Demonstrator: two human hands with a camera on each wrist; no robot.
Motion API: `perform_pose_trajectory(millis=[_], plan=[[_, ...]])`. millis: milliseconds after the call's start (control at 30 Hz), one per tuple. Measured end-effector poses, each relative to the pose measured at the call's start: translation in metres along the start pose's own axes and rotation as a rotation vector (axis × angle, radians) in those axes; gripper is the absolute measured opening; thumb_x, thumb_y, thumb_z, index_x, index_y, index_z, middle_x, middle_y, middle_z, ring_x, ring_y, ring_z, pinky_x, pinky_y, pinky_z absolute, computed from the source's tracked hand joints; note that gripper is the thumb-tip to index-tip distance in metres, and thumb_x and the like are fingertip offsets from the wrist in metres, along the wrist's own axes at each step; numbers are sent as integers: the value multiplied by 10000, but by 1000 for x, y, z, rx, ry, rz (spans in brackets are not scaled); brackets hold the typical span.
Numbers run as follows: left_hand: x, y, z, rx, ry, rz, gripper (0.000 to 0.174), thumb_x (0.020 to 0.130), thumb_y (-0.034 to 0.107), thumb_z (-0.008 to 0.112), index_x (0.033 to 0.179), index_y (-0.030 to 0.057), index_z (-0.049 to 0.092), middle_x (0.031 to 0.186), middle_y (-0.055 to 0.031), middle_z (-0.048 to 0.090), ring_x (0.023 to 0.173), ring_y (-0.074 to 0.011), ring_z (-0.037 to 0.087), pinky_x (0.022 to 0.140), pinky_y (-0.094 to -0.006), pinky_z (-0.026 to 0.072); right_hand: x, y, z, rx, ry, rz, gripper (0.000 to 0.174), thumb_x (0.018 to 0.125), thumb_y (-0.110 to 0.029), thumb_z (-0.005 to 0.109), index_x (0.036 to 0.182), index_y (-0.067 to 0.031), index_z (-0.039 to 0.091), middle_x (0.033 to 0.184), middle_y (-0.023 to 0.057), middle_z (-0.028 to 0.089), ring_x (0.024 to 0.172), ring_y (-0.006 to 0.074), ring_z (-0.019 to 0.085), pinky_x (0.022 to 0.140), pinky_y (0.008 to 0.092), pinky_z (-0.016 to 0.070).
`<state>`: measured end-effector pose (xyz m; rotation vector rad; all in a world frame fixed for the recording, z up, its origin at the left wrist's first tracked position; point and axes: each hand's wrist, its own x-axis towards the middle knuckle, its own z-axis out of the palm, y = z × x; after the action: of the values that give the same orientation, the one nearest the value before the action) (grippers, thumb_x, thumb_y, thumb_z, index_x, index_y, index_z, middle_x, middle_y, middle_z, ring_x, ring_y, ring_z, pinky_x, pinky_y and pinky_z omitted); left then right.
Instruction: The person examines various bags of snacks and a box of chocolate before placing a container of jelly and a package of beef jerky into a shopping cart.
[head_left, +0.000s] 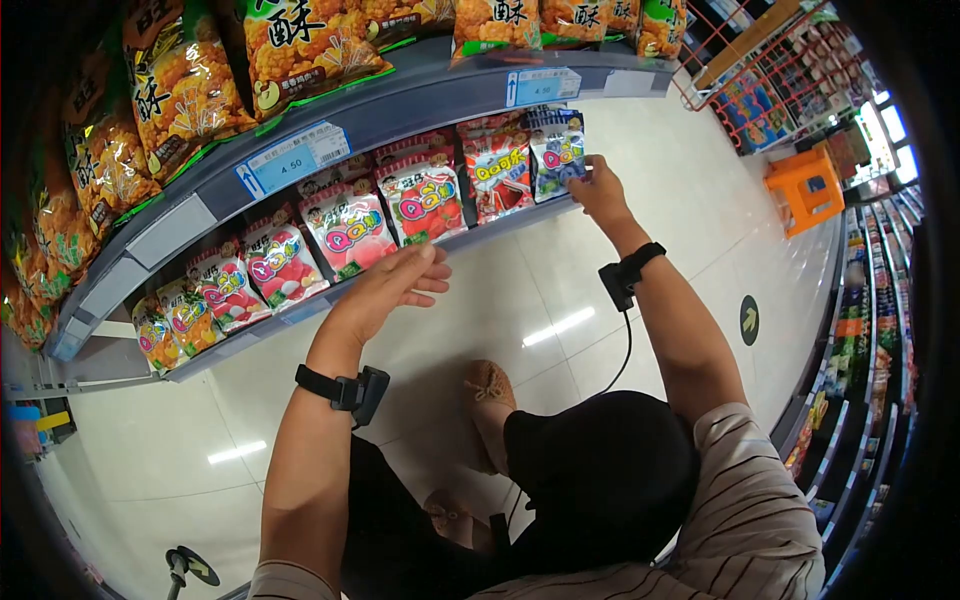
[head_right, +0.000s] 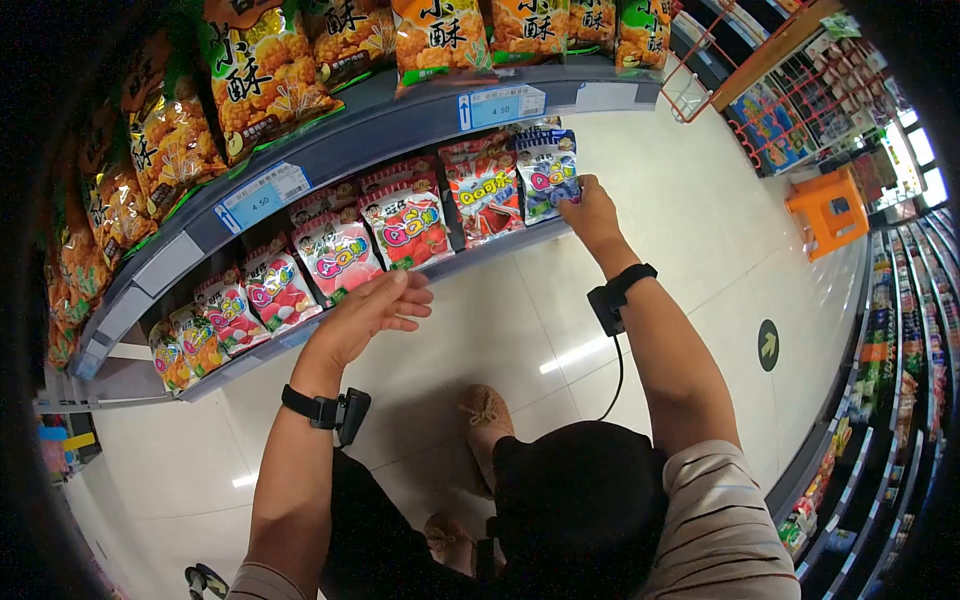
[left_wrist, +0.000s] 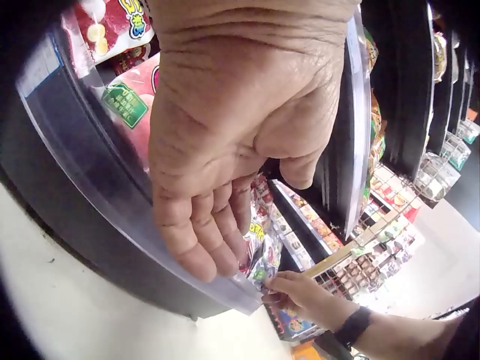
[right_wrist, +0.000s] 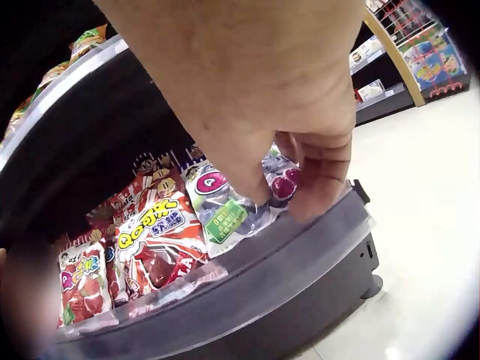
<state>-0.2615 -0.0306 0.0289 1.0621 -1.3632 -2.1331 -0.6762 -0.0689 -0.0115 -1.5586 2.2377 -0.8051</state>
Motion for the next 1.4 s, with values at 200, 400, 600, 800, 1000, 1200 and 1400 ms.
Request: perform_pose_trajectory(millis=[200,400,600,800,1000,1200,1400], plan=[[0,-4,-3,11,5,-3,555,1056,495,499,1320,14,578,1208,-133,668,1093,-215,667,917,-350,544,-1,8,1,-110,58,-29,516,828,-187,721,1270,22,558,1076,233,659,1006,350,666,877,428,542],[-3,-3,-3,9,21,-3,534,1049,478,525,1308,16,590,1195,-129,675,1087,-211,671,917,-346,544,-18,3,-7,-83,182,-62,516,852,-207,721,1308,-34,552,1134,202,629,974,335,669,844,428,551],[-4,-1,-2,26,30,-11,548,1045,474,535,1321,3,583,1197,-133,674,1087,-212,672,918,-342,543,-34,-48,-12,-124,185,-260,543,880,-229,730,1379,-139,536,1279,162,569,956,339,694,801,425,575],[-2,-4,-3,28,21,-13,581,1038,493,540,1340,-2,572,1212,-137,667,1092,-212,668,922,-340,539,-26,-48,6,-299,198,-308,547,889,-222,726,1395,-153,530,1302,164,551,969,365,692,804,450,580],[-3,-6,-8,32,24,-5,601,1033,512,538,1341,-4,570,1215,-142,664,1100,-215,663,926,-341,537,-57,-68,2,-186,153,-462,498,905,-154,678,1384,-144,541,1172,173,603,911,382,675,745,464,572],[-2,-2,-2,50,10,-11,615,1027,527,539,1340,-1,569,1227,-148,657,1113,-222,657,929,-346,534,-84,-96,19,-136,11,-584,486,922,-92,623,1397,-157,547,988,153,655,813,371,670,683,447,564],[3,-5,1,58,-14,-25,613,1026,529,537,1337,1,568,1230,-150,652,1119,-229,654,930,-347,530,-79,-107,35,-147,-59,-677,549,919,-70,613,1450,-162,503,1101,162,699,897,352,699,728,440,579]])
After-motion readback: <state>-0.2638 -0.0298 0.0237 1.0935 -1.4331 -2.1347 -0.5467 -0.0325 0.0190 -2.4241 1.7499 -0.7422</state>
